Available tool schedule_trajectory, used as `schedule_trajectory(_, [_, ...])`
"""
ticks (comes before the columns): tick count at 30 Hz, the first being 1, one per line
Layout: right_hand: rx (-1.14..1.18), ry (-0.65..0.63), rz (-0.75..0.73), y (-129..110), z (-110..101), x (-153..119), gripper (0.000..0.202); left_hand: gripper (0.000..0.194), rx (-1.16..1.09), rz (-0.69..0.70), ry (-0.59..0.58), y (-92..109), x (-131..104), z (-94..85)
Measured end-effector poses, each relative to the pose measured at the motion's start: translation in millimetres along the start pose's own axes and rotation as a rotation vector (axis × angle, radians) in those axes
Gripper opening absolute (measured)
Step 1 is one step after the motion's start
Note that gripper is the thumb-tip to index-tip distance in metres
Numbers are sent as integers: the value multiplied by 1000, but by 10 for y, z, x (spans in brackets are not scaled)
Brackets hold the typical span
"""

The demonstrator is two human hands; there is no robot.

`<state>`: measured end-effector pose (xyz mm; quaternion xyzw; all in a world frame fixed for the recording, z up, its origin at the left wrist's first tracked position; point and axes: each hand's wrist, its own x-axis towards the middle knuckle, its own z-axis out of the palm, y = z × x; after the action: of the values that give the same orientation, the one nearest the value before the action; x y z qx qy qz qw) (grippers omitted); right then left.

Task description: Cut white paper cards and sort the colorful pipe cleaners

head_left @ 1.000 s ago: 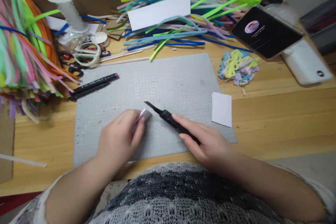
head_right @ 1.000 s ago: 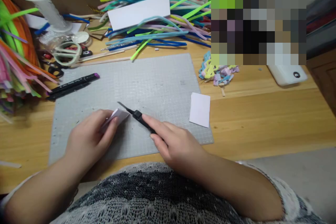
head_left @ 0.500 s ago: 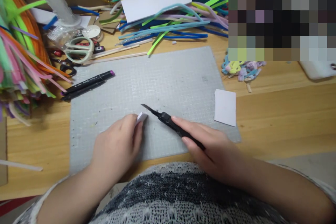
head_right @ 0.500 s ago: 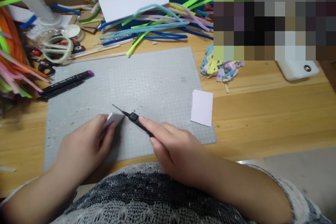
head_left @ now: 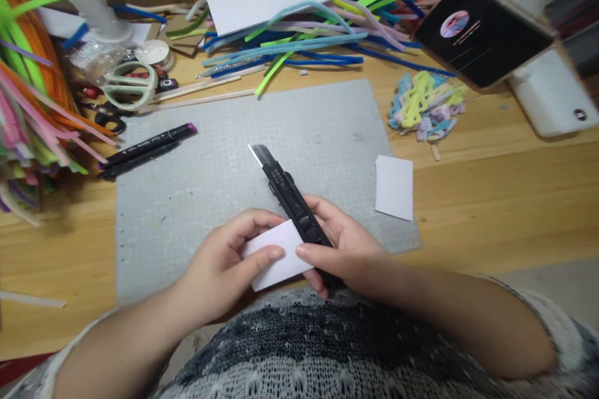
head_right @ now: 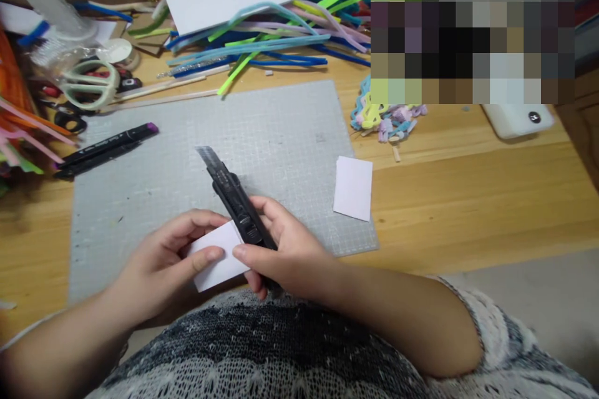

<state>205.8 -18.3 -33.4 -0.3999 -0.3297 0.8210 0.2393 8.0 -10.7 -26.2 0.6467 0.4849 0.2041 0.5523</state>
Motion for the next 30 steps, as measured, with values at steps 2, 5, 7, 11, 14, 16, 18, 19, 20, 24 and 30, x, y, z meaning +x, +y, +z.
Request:
schedule_trajectory(2, [52, 37, 11, -9, 37, 37, 61, 34, 316, 195, 121, -6, -10, -2])
schedule_trajectory(5, [156, 113, 20, -10, 64, 94, 55, 47, 697, 528, 170, -33, -39, -24])
schedule_trajectory(7, [187, 124, 40, -3, 63, 125, 53, 42, 811, 675, 139, -62, -70, -33])
schedule_trajectory(11, [134, 146, -20, 33, 2, 104, 51, 35, 803, 642, 246, -95, -122, -39])
schedule_trajectory(14, [-122, 207, -118, 60, -81, -25, 51, 21, 812, 447, 304, -80, -111, -44])
schedule_trajectory(16, [-415, 224, -179, 64, -136, -152, 50, 13, 831, 338, 320, -67, -84, -50])
schedule_trajectory(18, [-698, 218, -272, 55, -178, -281, 50, 10, 857, 262, 316, -58, -55, -54])
schedule_trajectory(19, [-803, 212, -320, 47, -192, -339, 50, 10, 884, 230, 306, -54, -42, -57])
schedule_trajectory(20, [-876, 204, -358, 38, -201, -387, 51, 10, 921, 196, 293, -50, -32, -59])
schedule_trajectory(24, [-979, 158, -353, 12, -195, -481, 56, 18, 1048, 90, 265, -23, -15, -61])
schedule_trajectory(30, [-976, 105, -335, 16, -155, -440, 58, 26, 1077, 49, 300, 9, -28, -45])
